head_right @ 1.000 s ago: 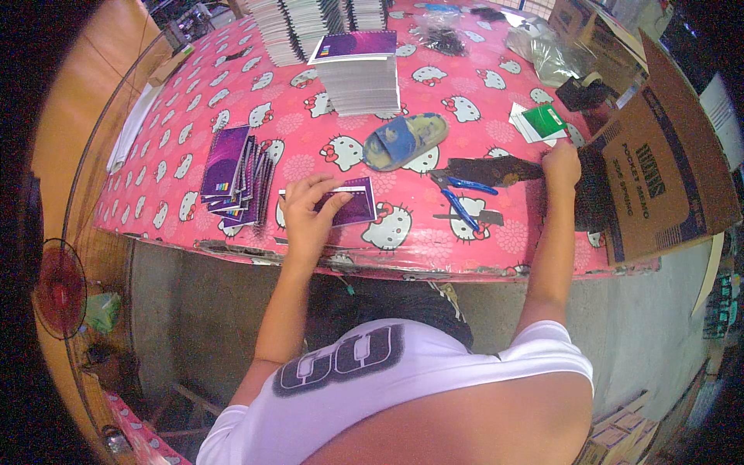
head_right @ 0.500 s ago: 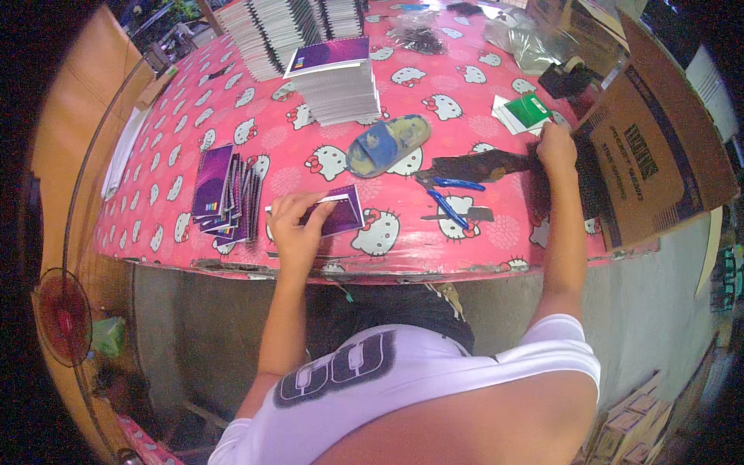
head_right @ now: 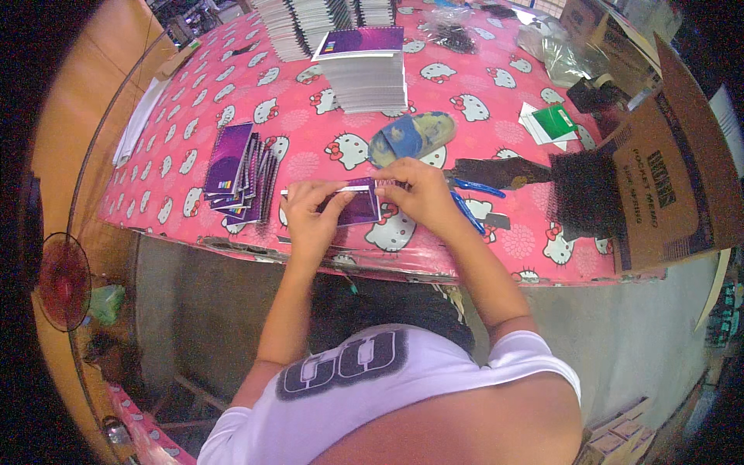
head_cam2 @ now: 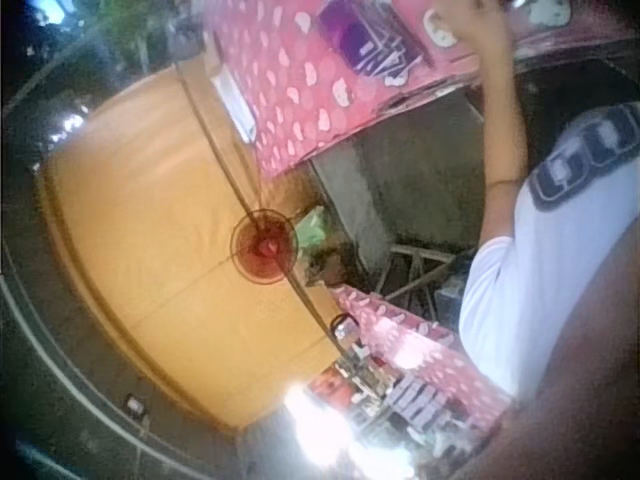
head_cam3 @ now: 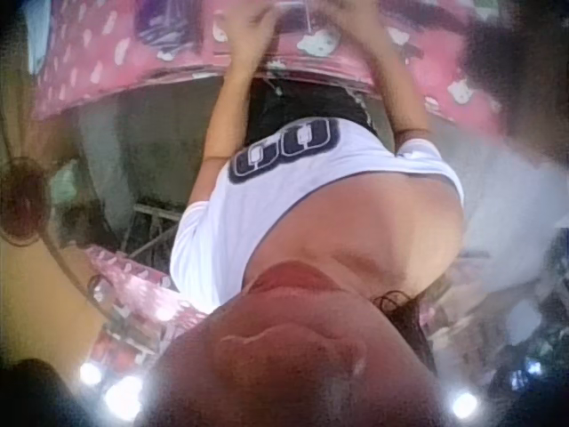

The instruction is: The person threads wire coils into the punched holes of several small purple notebooks, cuts the excess wire with blue-handled shears, and stacks the completed notebooks on a table.

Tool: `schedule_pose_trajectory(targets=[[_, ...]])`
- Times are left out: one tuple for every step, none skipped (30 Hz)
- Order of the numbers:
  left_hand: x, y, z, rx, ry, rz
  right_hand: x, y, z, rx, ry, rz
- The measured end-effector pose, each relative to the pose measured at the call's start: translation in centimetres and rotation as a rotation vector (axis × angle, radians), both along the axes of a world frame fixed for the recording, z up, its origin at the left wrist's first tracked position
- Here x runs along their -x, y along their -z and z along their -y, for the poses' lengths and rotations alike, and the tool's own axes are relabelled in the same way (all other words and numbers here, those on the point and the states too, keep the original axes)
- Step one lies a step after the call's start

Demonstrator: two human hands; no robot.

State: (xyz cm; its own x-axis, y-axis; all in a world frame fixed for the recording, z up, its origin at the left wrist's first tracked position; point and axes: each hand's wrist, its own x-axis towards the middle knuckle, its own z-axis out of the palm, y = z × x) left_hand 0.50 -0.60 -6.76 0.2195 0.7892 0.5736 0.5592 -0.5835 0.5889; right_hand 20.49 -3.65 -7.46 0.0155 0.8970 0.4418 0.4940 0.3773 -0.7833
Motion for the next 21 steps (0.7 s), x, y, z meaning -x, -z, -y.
schedule_pose_trajectory(targets=[[0.1,0.1,0.0,0.015,-0.001,0.004,0.2,-0.1,-0.1,0.063,-0.001,-0.019],[0.3,0.3,0.0,0.0,-0.002,-0.017,0.2,-0.5,-0.1,0.125,-0.002,-0.038],[0.6,0.2,-0.1,-0.006,-0.004,-0.022,0.3,-0.8,-0.2,0.188,-0.001,-0.057],[0.5,0.4,-0.2,-0.008,-0.002,-0.019,0.4,-1.0,-0.2,0.178,-0.029,-0.053],[0.5,0.5,-0.2,-0.011,0.0,-0.016,0.6,-1.2,-0.4,0.168,-0.056,-0.05],[0.6,0.5,-0.2,-0.005,0.009,-0.007,0.7,-1.3,-0.5,0.158,-0.084,-0.047],[0.6,0.5,-0.2,0.001,0.018,0.004,0.4,-1.3,-0.6,0.256,-0.154,-0.139],[0.6,0.5,-0.1,0.007,0.026,0.014,0.0,-1.3,-0.7,0.353,-0.223,-0.232],[0.4,0.5,-0.1,0.004,0.015,0.004,-0.3,-1.3,-0.8,0.45,-0.292,-0.325],[0.3,0.5,0.0,-0.002,0.002,-0.01,-0.5,-1.4,-1.0,0.43,-0.3,-0.249],[0.2,0.5,0.1,-0.007,-0.01,-0.024,-0.6,-1.4,-1.2,0.408,-0.307,-0.173],[0.1,0.4,0.1,-0.001,-0.016,-0.025,-0.7,-1.5,-1.3,0.387,-0.313,-0.098],[0.1,0.4,0.1,0.006,-0.021,-0.025,-0.4,-1.8,-1.3,0.38,-0.295,-0.077],[0.2,0.3,0.1,0.012,-0.025,-0.025,0.1,-2.4,-1.1,0.374,-0.277,-0.057],[0.3,0.4,0.1,0.004,-0.026,-0.026,0.5,-2.7,-1.0,0.368,-0.258,-0.036],[0.4,0.5,0.1,-0.006,-0.026,-0.025,0.7,-2.8,-0.6,0.33,-0.232,0.006],[0.4,0.5,0.1,-0.015,-0.026,-0.024,1.0,-2.8,-0.2,0.291,-0.207,0.047],[0.5,0.4,0.1,-0.017,-0.022,-0.021,1.1,-2.9,0.0,0.253,-0.181,0.089],[0.4,0.3,0.2,-0.019,-0.018,-0.018,0.8,-2.4,-0.2,0.217,-0.203,0.088],[0.3,0.2,0.3,-0.02,-0.015,-0.016,0.3,-1.6,-0.4,0.181,-0.224,0.087],[0.2,0.1,0.4,-0.02,-0.018,-0.02,-0.1,-1.2,-0.5,0.145,-0.245,0.086]])
